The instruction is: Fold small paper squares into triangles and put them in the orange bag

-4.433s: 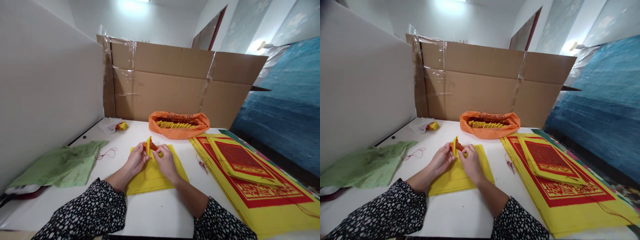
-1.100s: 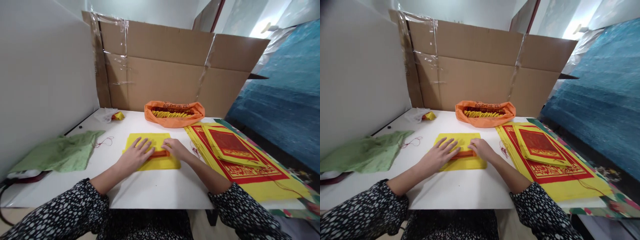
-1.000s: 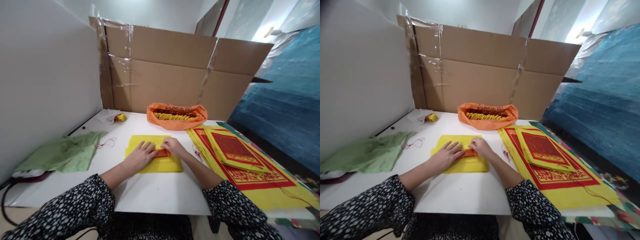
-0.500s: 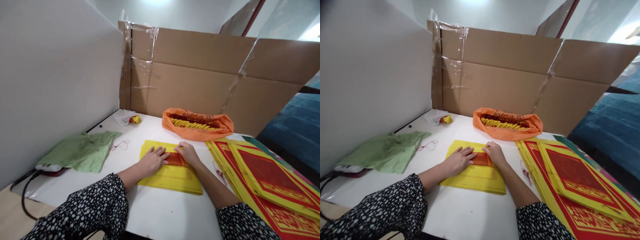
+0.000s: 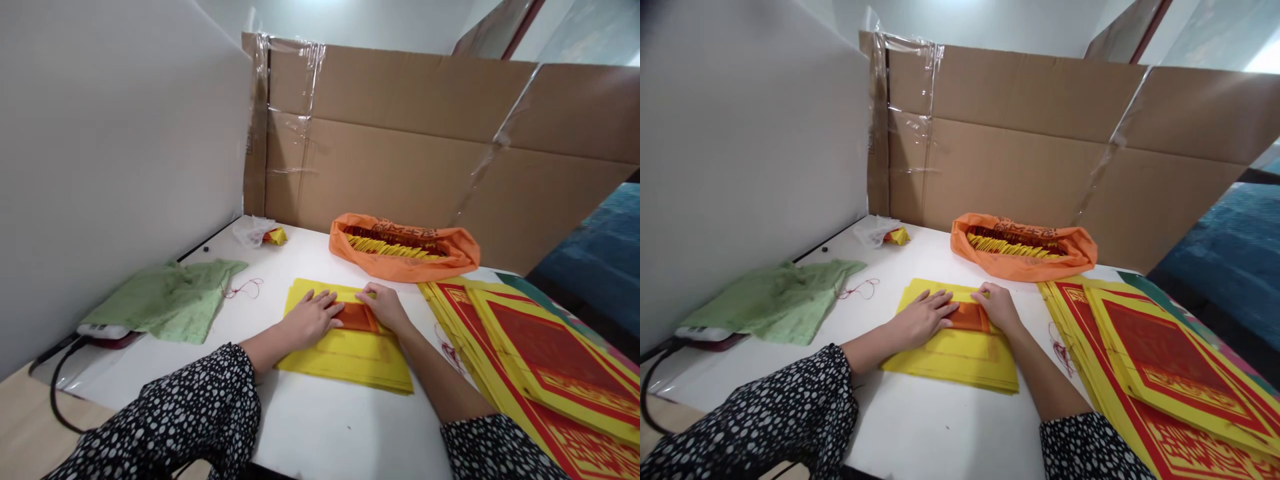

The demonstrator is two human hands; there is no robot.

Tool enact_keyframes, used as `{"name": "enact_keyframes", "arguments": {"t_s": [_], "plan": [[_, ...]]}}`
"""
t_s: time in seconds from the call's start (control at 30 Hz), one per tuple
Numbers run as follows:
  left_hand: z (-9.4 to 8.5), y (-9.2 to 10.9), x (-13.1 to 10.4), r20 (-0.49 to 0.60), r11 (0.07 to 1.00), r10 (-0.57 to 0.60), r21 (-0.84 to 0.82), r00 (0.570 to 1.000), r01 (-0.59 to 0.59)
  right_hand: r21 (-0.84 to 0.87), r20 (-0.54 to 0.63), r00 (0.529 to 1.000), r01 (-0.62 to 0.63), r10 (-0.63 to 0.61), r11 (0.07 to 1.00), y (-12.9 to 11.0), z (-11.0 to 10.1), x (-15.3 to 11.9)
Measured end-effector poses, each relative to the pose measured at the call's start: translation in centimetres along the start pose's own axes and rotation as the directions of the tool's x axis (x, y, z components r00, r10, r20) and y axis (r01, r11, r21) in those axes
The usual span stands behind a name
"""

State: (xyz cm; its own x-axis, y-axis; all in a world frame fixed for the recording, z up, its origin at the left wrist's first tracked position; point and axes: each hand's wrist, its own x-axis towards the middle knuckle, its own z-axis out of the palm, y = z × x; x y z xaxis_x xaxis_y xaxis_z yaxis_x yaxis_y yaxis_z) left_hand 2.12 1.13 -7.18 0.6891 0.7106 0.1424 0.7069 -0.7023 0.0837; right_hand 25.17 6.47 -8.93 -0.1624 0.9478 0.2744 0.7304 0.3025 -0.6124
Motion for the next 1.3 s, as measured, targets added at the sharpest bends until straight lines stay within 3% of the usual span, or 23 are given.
{"name": "enact_keyframes", "arguments": {"t_s": [0.4,0.53,0.63,0.73,0.83,0.9,1.07,1.3], "plan": [[0.8,-0.3,0.2,-0.028,0.997,-0.016,-0.076,0.999,0.014,0.022,0.016,0.999,-0.039,0.038,0.999,-0.2,-0.2,0.0],[0.6,-0.3,0.3,0.019,0.992,-0.041,-0.116,0.999,0.043,-0.002,0.017,0.999,-0.033,0.033,0.999,0.0,-0.1,0.2],[0.6,-0.5,0.3,0.028,0.989,-0.050,-0.140,0.998,0.054,-0.116,-0.024,0.999,0.018,-0.021,0.993,-0.6,-0.5,0.0],[1.0,-0.8,0.3,0.005,0.986,-0.042,-0.162,0.999,0.042,-0.332,-0.098,0.977,0.146,-0.188,0.932,-2.3,-0.8,-1.4],[1.4,-1.2,0.3,-0.009,0.986,-0.019,-0.163,1.000,0.017,-0.387,0.012,0.946,0.303,-0.324,0.871,-4.5,0.0,-4.0],[1.6,-1.5,0.4,-0.016,0.987,0.005,-0.158,1.000,-0.008,-0.375,0.126,0.931,0.364,-0.342,0.852,-5.3,1.1,-5.7],[1.3,-1.8,0.5,-0.001,0.990,0.032,-0.139,1.000,-0.031,-0.421,0.242,0.945,0.307,-0.220,0.853,-5.3,2.7,-8.1],[0.8,-1.8,0.6,0.054,0.992,0.023,-0.127,0.998,-0.016,-0.357,0.342,0.934,0.228,-0.101,0.906,-5.7,1.4,-8.6]]}}
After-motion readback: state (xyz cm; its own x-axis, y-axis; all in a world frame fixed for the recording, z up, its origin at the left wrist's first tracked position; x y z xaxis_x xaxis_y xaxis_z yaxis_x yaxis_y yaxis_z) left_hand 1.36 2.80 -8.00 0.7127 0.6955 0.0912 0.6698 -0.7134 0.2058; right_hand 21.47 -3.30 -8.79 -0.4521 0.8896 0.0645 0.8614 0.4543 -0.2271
